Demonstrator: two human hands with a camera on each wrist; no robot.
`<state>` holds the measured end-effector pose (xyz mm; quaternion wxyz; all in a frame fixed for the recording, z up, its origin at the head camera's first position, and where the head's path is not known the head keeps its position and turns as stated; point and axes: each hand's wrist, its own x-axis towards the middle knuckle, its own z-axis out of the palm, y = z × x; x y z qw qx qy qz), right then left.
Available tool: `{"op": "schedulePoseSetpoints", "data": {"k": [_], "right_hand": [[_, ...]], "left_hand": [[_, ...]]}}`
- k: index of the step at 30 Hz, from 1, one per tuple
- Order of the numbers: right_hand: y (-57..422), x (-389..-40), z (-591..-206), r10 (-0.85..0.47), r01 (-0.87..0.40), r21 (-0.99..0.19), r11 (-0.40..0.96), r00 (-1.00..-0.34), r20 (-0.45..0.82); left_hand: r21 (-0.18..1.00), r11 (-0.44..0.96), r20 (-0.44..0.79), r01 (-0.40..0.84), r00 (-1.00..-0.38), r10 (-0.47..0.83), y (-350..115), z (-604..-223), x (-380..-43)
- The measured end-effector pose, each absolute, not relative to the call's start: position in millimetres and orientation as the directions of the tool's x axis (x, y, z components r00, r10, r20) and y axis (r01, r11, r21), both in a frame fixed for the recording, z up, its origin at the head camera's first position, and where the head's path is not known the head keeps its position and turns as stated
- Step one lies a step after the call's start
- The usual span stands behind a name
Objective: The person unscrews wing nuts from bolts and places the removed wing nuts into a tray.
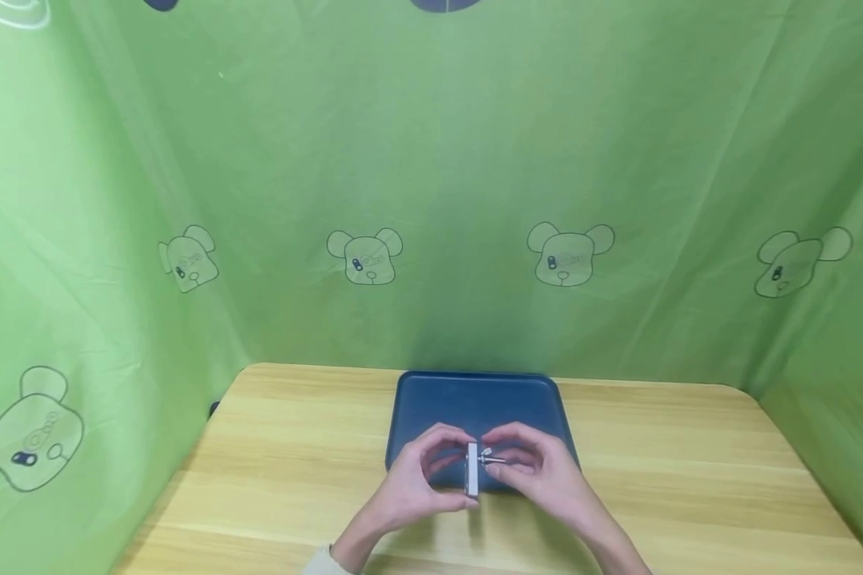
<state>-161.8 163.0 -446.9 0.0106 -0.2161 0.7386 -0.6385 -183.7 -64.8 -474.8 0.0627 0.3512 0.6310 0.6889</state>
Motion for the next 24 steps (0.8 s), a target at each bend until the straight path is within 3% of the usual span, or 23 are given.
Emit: {"op": "schedulePoseSetpoints", "data": {"k": [24], "right_hand": [[159.5,-161.3,-448.9,-0.321,-0.362,-0.918,0.159,-0.899,0.299]], "left_hand": [[0.921,-0.194,0.389,0.338,-0.763,0.517,-65.0,-477.6,-184.7]]}}
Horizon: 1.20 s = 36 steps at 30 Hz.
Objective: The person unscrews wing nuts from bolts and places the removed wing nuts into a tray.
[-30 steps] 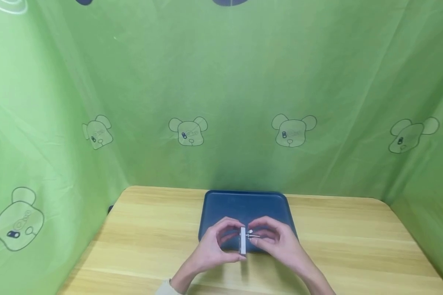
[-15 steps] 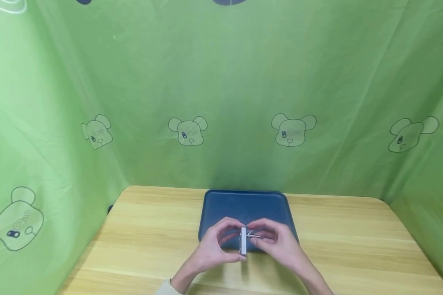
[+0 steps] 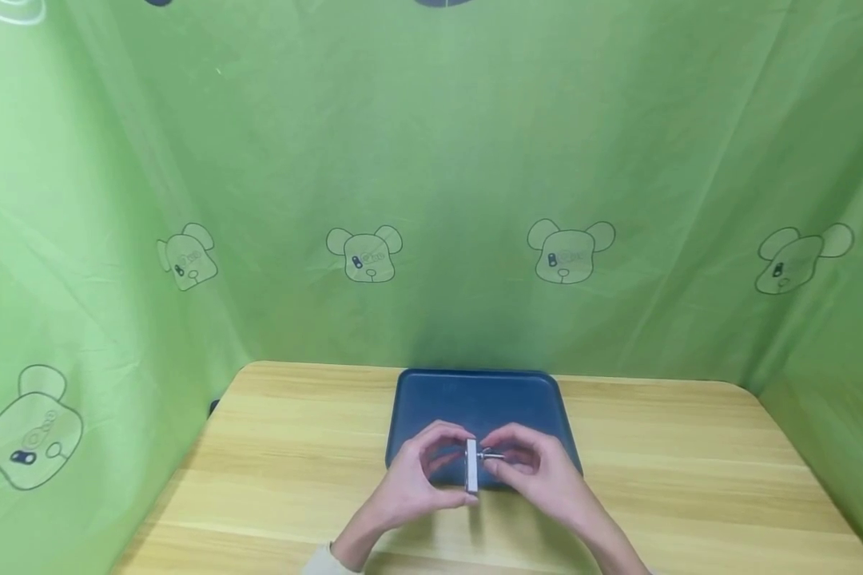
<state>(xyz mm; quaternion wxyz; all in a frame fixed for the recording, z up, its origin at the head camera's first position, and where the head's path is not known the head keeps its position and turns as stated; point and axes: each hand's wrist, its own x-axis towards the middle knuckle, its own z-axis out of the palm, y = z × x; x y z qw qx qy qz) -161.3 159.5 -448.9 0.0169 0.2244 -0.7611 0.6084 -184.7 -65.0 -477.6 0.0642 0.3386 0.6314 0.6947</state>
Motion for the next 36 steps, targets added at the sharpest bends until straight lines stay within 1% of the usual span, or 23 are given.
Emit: {"op": "schedulePoseSetpoints", "data": {"k": [8,16,23,30,36], "right_hand": [[161.7,-163.4,-451.0,-0.318,-0.314,-0.941,0.128,-0.911,0.261],[161.5,-164.5,-451.1,-0.309,-0.314,-0.942,0.118,-0.913,0.266],[161.0,-164.2,-450.0,-0.321,-0.344,-0.934,0.097,-0.899,0.298],[161.4,-163.5,-449.4,-0.313,-0.269,-0.96,0.08,-0.921,0.232],[162.1,-163.2,-448.7,-0.309,-0.27,-0.956,0.111,-0.924,0.225]], "left_hand": [[0.924,-0.225,0.381,0.307,-0.759,0.528,-65.3,-476.1,-184.3],[0.923,-0.233,0.384,0.305,-0.756,0.53,-65.2,-475.9,-184.3],[0.923,-0.226,0.384,0.311,-0.759,0.525,-65.5,-476.7,-184.9],[0.925,-0.223,0.379,0.306,-0.765,0.52,-65.9,-477.3,-185.4],[0.927,-0.224,0.374,0.3,-0.769,0.518,-65.7,-477.5,-185.3]]}}
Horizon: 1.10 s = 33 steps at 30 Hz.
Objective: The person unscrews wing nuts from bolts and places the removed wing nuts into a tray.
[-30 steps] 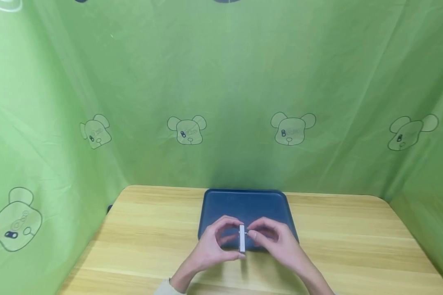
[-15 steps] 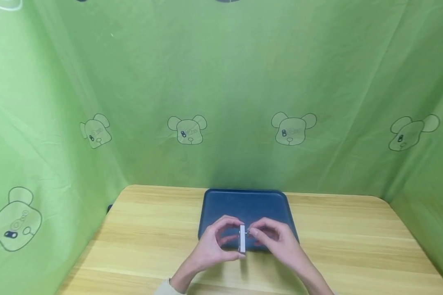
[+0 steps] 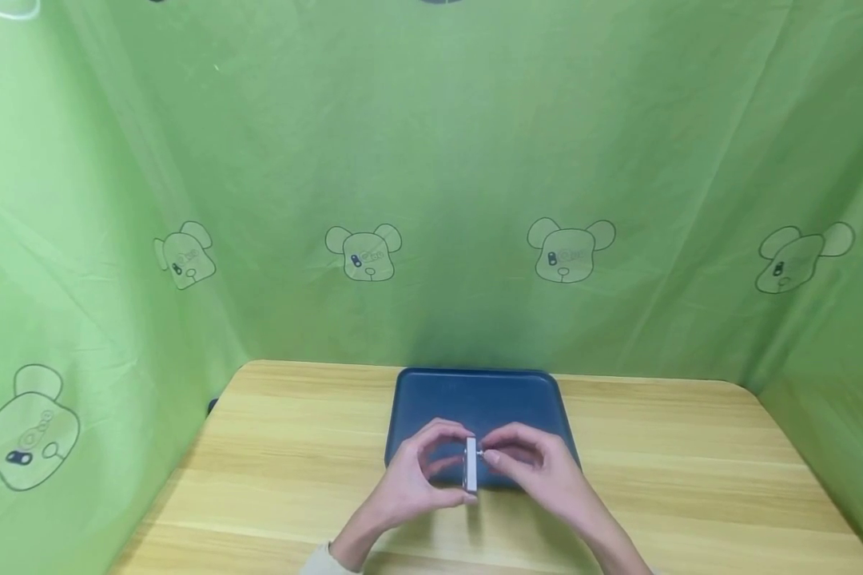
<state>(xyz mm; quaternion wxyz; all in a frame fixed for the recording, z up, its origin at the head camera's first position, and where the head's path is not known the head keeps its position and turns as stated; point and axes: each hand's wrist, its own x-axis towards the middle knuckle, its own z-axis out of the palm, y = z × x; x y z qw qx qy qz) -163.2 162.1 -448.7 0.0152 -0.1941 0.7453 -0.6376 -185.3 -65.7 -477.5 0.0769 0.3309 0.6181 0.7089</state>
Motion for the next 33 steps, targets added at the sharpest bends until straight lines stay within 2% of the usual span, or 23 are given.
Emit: {"op": "schedulePoseSetpoints", "data": {"k": [9,28,33], "right_hand": [[161.2,-160.8,-444.9,-0.284,-0.242,-0.958,0.152,-0.939,0.192],[159.7,-161.7,-449.5,-0.308,-0.333,-0.934,0.127,-0.909,0.283],[158.7,-161.6,-449.0,-0.298,-0.306,-0.945,0.119,-0.918,0.26]], "left_hand": [[0.927,-0.233,0.374,0.294,-0.772,0.514,-65.4,-477.2,-184.7],[0.924,-0.252,0.379,0.287,-0.775,0.505,-66.7,-475.5,-185.2],[0.923,-0.248,0.384,0.296,-0.773,0.505,-67.1,-476.2,-185.6]]}}
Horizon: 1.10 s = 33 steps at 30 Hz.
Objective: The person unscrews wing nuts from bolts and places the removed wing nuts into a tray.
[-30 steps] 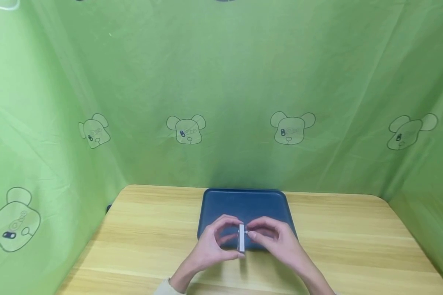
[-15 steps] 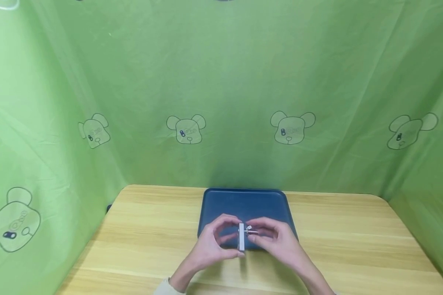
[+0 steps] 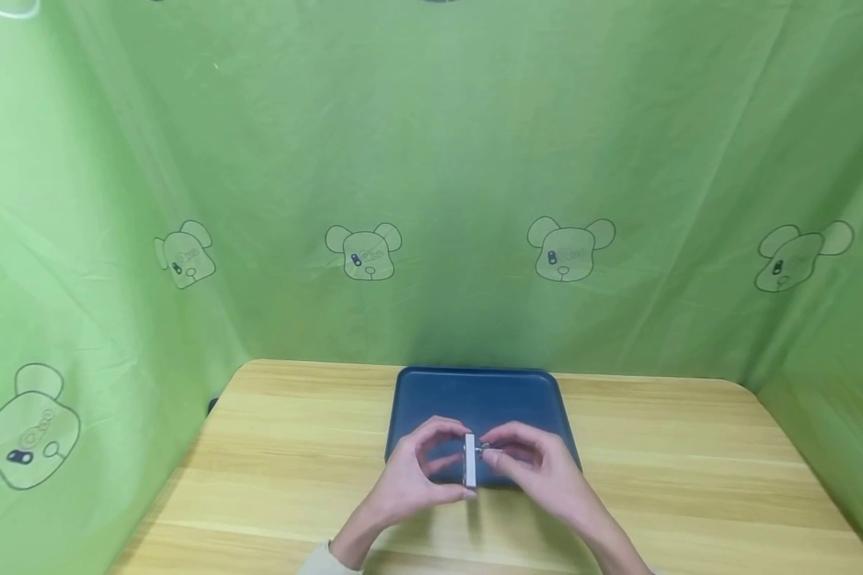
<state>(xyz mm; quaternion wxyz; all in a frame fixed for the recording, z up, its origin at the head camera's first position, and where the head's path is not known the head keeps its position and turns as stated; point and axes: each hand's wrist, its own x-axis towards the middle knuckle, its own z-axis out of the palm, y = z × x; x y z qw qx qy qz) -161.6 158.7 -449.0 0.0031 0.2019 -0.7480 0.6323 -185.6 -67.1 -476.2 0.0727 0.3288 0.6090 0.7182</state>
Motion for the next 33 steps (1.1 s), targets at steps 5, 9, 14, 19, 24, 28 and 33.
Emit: {"op": "schedulePoseSetpoints", "data": {"k": [5,9,14,19,24,28,33], "right_hand": [[159.2,-161.9,-449.6,-0.292,-0.283,-0.953,0.106,-0.925,0.242],[159.1,-162.4,-448.7,-0.289,-0.285,-0.953,0.098,-0.925,0.247],[158.2,-162.4,-447.4,-0.281,-0.31,-0.947,0.088,-0.919,0.275],[157.9,-162.1,-448.1,-0.26,-0.296,-0.951,0.09,-0.928,0.265],[158.3,-163.0,-449.2,-0.261,-0.281,-0.954,0.101,-0.933,0.247],[158.6,-162.9,-448.8,-0.284,-0.263,-0.96,0.092,-0.931,0.228],[158.4,-162.2,-447.8,-0.278,-0.232,-0.968,0.098,-0.94,0.197]], "left_hand": [[0.924,-0.24,0.381,0.298,-0.773,0.507,-66.7,-476.6,-185.2],[0.926,-0.233,0.375,0.296,-0.776,0.507,-65.9,-476.4,-184.5],[0.928,-0.234,0.371,0.29,-0.778,0.508,-65.2,-475.8,-183.4],[0.928,-0.237,0.372,0.289,-0.775,0.511,-64.7,-475.9,-183.2],[0.924,-0.24,0.381,0.298,-0.771,0.511,-64.5,-476.3,-183.3],[0.926,-0.238,0.375,0.292,-0.776,0.506,-64.6,-476.4,-183.4],[0.929,-0.238,0.368,0.283,-0.779,0.508,-64.5,-476.9,-183.5]]}}
